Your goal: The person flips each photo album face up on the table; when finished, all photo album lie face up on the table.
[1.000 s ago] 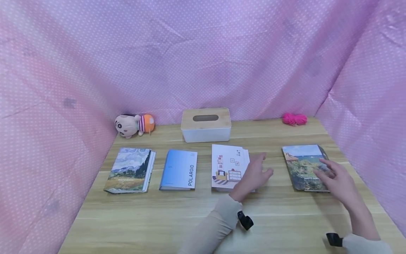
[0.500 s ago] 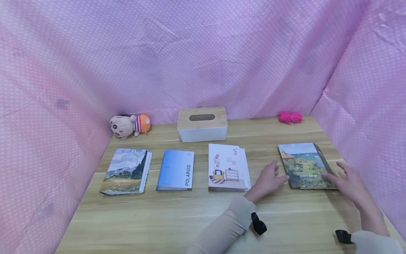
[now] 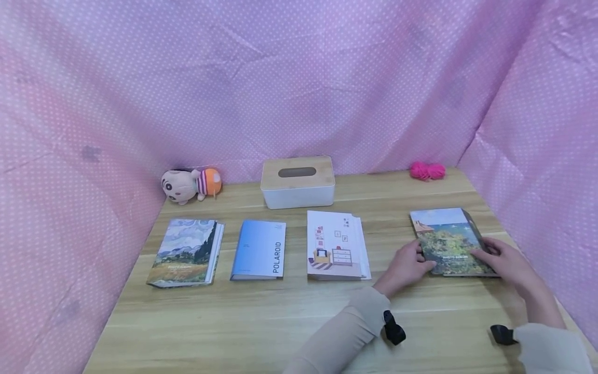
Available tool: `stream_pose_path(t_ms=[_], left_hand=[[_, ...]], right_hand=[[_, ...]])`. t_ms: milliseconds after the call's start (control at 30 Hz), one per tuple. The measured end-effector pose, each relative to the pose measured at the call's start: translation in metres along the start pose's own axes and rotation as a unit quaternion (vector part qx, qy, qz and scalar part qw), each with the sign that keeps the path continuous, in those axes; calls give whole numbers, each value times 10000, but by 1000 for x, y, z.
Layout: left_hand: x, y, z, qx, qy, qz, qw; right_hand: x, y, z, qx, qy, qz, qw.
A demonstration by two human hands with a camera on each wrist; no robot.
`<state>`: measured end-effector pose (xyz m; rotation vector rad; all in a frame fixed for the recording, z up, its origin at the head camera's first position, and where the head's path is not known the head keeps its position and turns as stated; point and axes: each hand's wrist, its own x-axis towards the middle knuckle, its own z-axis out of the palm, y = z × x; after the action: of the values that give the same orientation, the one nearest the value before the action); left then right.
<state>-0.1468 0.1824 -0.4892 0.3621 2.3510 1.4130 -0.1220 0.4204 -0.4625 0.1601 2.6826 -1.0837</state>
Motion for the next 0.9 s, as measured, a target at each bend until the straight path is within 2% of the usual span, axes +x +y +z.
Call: stream_pose_path(t_ms=[233, 367, 600, 700, 900], left_hand=[[3, 0, 7, 118, 220, -47, 9997], [3, 0, 7, 294, 271, 41, 9992], [4, 1, 8, 663, 306, 128, 9972], [4, 2, 8, 828, 343, 129, 9959], [4, 3, 9, 1008, 430, 166, 9938]], right_hand=[[3, 2, 1, 71, -76, 112, 9999], [2, 0, 1, 195, 0, 120, 9997], [-2, 2, 0, 823, 112, 319, 9960], [-3, 1, 0, 1111, 207, 277, 9932], [-11, -7, -2, 1056, 476, 200, 9931]])
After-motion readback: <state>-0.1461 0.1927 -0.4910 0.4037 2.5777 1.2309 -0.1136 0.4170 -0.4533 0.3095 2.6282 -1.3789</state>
